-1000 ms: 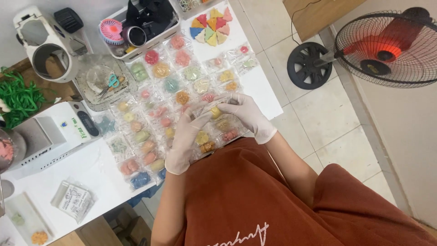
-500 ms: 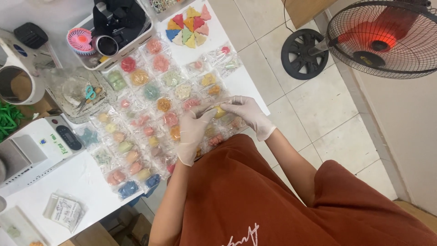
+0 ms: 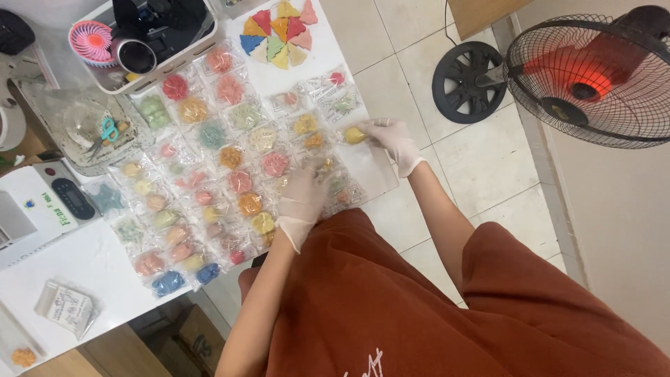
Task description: The person is inspecting, checking labels, and arranging individually packaged wax melts on a workspace.
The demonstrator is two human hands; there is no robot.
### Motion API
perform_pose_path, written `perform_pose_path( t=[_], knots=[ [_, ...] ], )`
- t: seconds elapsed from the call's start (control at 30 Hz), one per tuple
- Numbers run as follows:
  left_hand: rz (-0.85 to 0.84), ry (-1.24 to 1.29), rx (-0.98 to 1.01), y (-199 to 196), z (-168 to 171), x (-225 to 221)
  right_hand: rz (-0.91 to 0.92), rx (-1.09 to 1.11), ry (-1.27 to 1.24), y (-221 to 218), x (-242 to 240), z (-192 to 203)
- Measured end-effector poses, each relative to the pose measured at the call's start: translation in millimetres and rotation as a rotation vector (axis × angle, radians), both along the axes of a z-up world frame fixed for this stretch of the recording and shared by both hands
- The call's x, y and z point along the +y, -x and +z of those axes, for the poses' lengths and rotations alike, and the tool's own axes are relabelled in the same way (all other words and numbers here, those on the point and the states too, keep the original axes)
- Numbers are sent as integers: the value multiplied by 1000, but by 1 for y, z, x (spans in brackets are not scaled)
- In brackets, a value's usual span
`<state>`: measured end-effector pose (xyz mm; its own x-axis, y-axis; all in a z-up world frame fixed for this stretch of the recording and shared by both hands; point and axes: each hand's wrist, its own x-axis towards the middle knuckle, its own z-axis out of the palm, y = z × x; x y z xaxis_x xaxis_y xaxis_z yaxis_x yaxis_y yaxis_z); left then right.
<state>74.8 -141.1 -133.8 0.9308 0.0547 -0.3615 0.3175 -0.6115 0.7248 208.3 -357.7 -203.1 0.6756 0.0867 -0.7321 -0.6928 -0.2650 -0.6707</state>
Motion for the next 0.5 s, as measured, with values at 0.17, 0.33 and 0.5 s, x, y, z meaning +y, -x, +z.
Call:
perform_pose_path(
  t=[0.17,0.33,0.5],
  knots=[
    [-370,-403,-48,-17,-21,-47,-23,78,-27,-12,1,-36],
    [-582,-743,-52,-32,-37,-76,-100,101,-98,-7,7,-36],
    [-633,-884,-20,-28,-78,-78,-34,-74,41,-3,12,-36]
  ],
)
